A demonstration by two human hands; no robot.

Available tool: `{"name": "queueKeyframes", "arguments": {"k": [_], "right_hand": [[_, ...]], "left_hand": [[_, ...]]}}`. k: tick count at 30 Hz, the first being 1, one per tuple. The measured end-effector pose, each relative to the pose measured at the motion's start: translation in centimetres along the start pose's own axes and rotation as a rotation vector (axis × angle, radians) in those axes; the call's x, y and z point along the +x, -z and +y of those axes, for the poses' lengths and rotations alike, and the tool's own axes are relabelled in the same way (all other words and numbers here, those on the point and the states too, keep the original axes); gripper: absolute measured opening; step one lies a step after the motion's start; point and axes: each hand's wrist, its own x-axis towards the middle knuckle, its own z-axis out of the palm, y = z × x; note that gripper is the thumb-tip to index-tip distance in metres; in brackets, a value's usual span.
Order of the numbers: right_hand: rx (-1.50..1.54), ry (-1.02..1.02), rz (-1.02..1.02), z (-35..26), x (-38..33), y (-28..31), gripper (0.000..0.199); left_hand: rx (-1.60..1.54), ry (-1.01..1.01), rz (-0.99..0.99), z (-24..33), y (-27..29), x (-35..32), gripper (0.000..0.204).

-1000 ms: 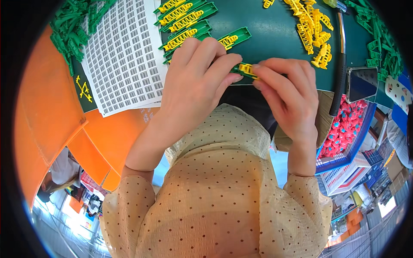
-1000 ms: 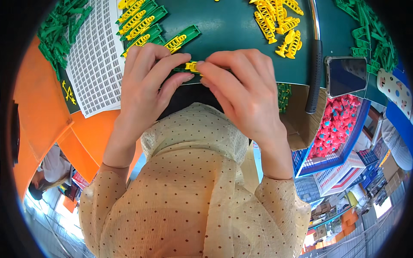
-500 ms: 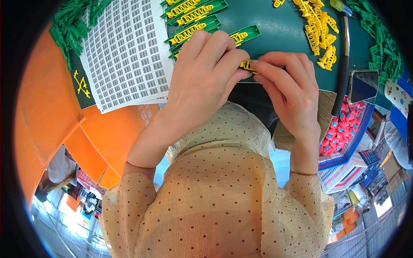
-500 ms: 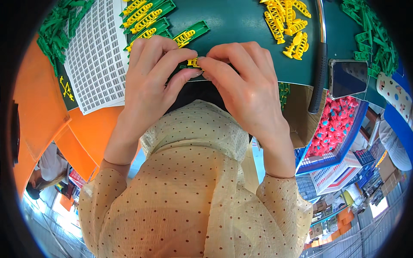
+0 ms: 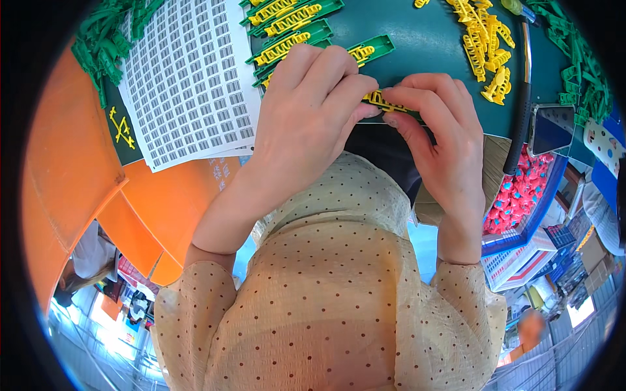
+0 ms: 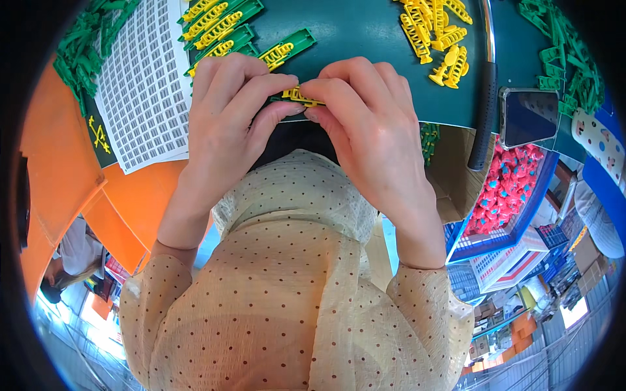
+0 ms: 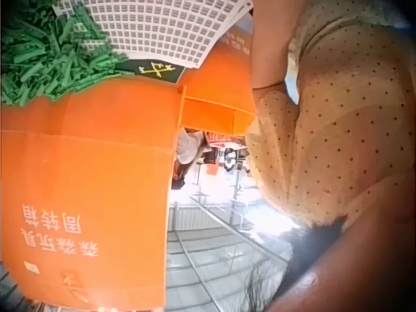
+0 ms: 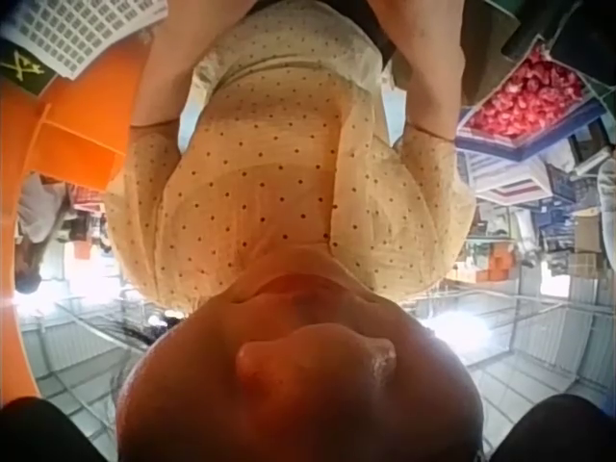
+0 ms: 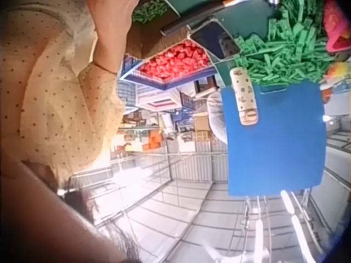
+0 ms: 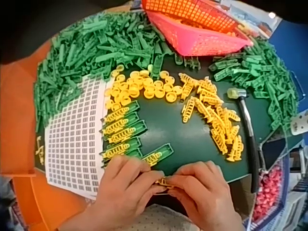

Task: Assemble yellow plastic components into green plastic bases at a workbench.

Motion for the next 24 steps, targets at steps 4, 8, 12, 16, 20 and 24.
{"name": "queueKeyframes", "arguments": {"k": [4,8,12,16,20,24], "right_hand": [[-0.021,0.012,-0.019,-0.3,0.2,0.4,0.026],[-0.097,0.031,-0.049,-0.9,0.4,0.7,0.025],[-0.082,0.056,-0.047,-0.3,0.4,0.5,0.026],[-0.052,0.034,-0.022,-0.3,0.0,0.1,0.027],[-0.011,-0.022,-0.007,-0.4,-0.1,0.1,0.026],[-0.038,-0.010,-0.036,-0.5,0.1,0.2,0.026]], "left_hand": [[-0.017,0.005,-0.003,-0.2,-0.1,0.0,0.028],[0.009,-0.068,0.029,-0.4,-0.2,0.1,0.031],[-0.009,-0.067,0.020,-0.3,0.0,0.2,0.032],[-0.052,-0.006,-0.040,-0.4,0.9,-0.1,0.028],[-0.042,0.001,-0.044,-0.3,1.1,0.1,0.026],[-0.014,0.004,-0.061,-0.2,1.2,0.1,0.024]]}}
